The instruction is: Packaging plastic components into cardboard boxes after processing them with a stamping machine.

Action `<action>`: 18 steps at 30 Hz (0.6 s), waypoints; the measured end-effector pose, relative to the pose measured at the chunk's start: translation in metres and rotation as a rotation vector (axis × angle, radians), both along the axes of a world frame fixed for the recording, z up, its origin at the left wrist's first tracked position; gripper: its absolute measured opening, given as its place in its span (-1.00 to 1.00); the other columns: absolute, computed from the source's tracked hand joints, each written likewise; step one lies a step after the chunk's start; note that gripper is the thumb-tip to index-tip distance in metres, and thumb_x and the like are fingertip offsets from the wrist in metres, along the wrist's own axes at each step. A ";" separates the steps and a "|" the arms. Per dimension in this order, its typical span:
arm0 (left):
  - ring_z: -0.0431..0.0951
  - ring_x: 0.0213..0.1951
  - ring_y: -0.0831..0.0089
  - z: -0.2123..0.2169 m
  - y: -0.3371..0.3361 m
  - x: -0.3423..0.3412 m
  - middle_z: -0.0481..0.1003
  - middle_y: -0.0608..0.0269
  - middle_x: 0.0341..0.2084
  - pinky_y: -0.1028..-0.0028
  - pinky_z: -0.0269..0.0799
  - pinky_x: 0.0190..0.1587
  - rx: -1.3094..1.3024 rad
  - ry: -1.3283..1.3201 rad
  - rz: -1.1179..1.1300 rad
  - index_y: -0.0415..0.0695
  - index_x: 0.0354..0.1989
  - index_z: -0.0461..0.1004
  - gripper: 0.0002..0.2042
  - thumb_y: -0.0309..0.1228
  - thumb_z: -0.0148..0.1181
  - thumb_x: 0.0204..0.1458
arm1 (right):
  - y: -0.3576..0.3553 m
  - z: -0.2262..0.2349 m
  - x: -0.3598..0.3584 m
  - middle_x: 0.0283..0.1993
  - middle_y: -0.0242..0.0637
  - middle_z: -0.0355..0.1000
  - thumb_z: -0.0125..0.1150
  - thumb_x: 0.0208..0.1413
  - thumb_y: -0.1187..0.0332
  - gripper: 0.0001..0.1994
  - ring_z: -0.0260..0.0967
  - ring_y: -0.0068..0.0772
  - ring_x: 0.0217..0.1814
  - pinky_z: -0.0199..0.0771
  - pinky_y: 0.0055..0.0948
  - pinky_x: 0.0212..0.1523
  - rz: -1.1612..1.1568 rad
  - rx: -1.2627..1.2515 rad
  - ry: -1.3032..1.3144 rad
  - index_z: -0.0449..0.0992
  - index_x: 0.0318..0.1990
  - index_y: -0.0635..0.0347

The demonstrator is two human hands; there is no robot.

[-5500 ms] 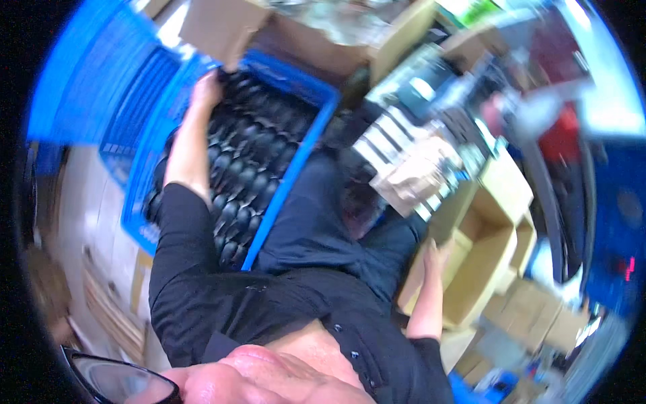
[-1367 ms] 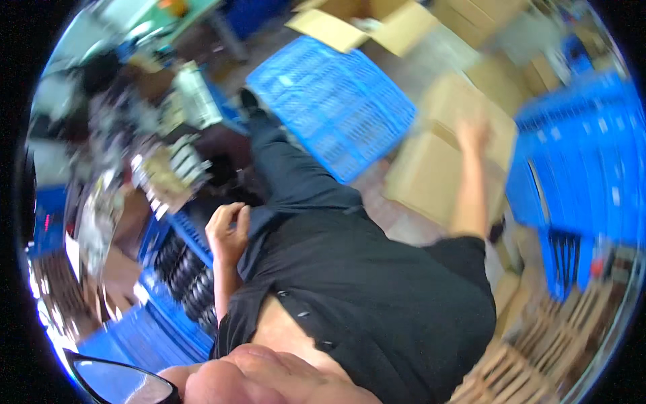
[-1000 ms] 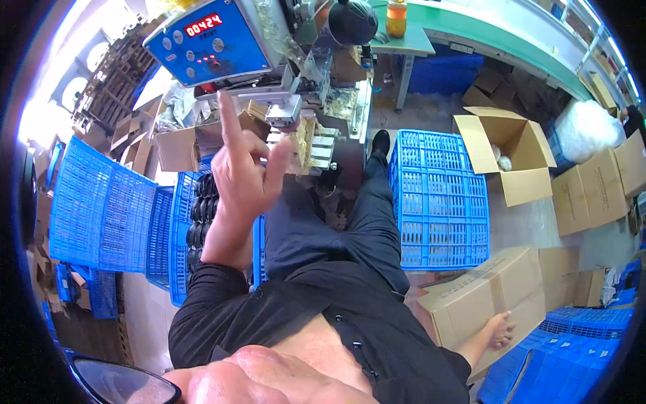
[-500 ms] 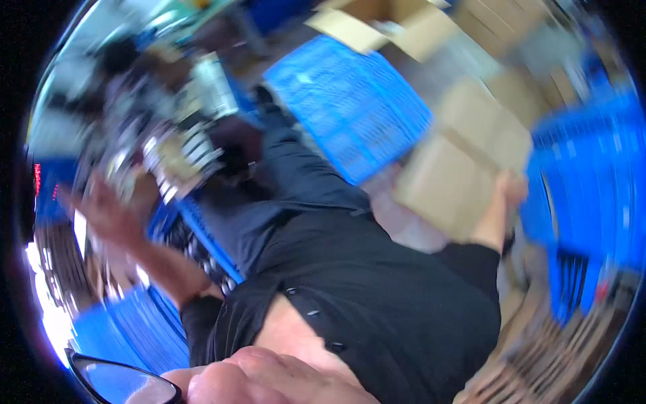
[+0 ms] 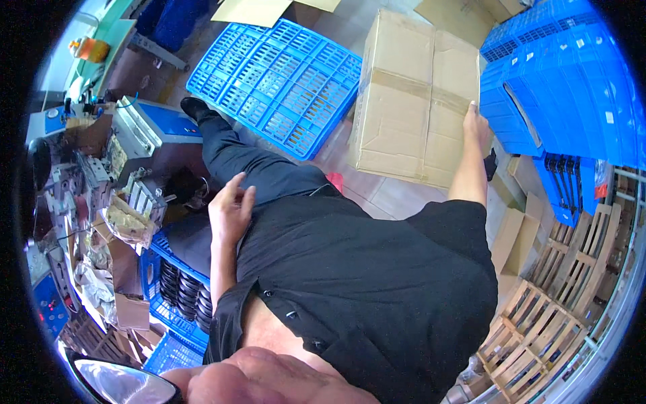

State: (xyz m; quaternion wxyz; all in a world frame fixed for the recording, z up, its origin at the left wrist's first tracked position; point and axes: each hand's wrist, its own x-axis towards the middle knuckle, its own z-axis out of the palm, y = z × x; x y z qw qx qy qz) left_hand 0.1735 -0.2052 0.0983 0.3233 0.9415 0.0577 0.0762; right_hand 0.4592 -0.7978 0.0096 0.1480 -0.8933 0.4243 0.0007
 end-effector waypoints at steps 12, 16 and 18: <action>0.68 -0.34 0.14 -0.020 -0.005 0.018 0.65 0.10 -0.40 0.23 0.59 -0.21 0.016 0.101 -0.150 -0.20 0.07 0.57 -0.65 -0.34 0.37 0.14 | 0.169 -0.010 0.088 0.19 0.14 0.56 0.13 0.12 -0.46 -0.13 0.49 0.15 0.31 0.45 0.01 0.30 0.614 0.081 0.052 0.66 0.11 0.30; 0.69 -0.36 0.16 -0.028 -0.002 0.010 0.66 0.05 -0.36 0.26 0.61 -0.22 -0.003 0.110 -0.108 -0.22 0.09 0.57 -0.63 -0.37 0.38 0.13 | 0.285 0.005 0.129 0.25 0.10 0.54 0.21 0.09 -0.44 -0.13 0.48 0.10 0.34 0.45 -0.02 0.30 0.781 0.113 0.175 0.63 0.16 0.28; 0.69 -0.36 0.17 -0.030 0.000 0.009 0.66 0.03 -0.35 0.27 0.62 -0.21 -0.031 0.133 -0.075 -0.23 0.10 0.57 -0.63 -0.37 0.38 0.14 | 0.318 0.006 0.143 0.25 0.09 0.54 0.20 0.11 -0.42 -0.15 0.48 0.13 0.33 0.44 -0.01 0.31 0.833 0.119 0.156 0.62 0.17 0.27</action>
